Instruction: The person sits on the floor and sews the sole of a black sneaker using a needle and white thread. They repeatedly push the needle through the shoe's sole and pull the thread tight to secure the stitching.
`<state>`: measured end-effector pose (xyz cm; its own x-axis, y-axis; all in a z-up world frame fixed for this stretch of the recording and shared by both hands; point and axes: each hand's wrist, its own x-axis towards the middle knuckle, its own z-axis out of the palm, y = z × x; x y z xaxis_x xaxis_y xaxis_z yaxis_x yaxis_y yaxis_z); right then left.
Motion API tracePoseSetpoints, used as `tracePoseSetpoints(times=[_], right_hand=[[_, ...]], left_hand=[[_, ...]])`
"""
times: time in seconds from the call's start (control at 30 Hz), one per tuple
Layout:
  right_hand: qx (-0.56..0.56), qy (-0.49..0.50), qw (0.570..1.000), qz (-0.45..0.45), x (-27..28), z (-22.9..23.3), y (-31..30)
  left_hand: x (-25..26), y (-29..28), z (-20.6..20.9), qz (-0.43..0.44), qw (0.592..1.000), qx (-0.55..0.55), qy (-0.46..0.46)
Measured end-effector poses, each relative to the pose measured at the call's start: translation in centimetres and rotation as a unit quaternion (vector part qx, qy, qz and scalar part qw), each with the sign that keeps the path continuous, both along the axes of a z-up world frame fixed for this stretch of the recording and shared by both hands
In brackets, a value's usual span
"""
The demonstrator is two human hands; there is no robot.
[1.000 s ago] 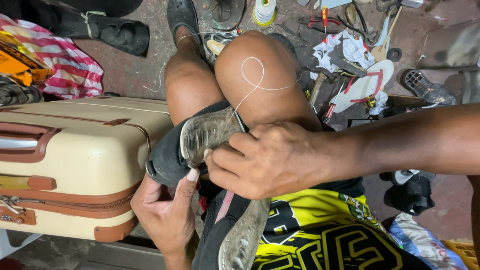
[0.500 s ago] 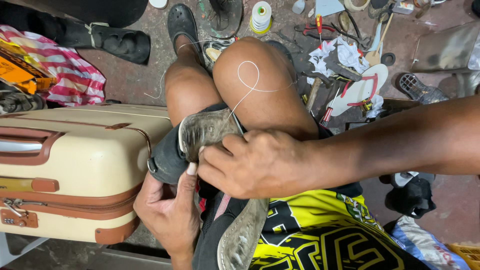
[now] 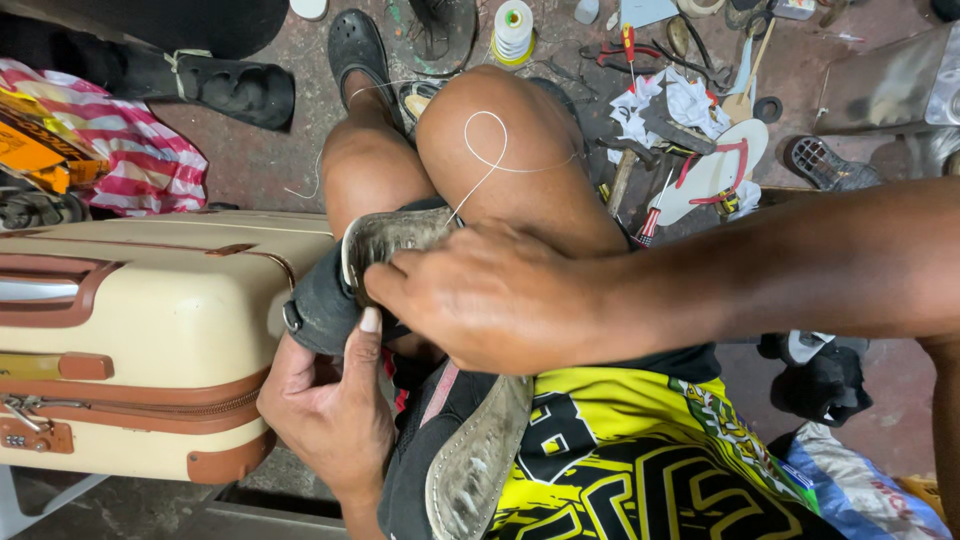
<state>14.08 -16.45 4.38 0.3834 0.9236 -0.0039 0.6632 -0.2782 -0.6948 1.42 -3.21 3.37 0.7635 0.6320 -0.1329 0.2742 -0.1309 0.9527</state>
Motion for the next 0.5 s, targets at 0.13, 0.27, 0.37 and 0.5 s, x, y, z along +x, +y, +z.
tracePoseSetpoints(times=[0.13,0.27,0.37,0.5], right_hand=[[0.016,0.017,1.000,-0.007,0.3,0.0,0.3],[0.007,-0.004,1.000,-0.004,-0.1,0.4,-0.2],[-0.015,-0.004,1.000,0.009,-0.2,0.7,-0.9],[0.027,0.063,0.998,0.012,1.6,0.3,-2.4]], left_hand=[[0.1,0.0,0.0,-0.002,1.000,-0.009,0.000],[-1.1,0.3,-1.3,-0.018,1.000,-0.015,-0.013],[-3.1,0.9,-3.1,-0.004,0.993,-0.037,-0.112],[-4.2,4.1,-3.9,0.020,0.993,-0.001,-0.119]])
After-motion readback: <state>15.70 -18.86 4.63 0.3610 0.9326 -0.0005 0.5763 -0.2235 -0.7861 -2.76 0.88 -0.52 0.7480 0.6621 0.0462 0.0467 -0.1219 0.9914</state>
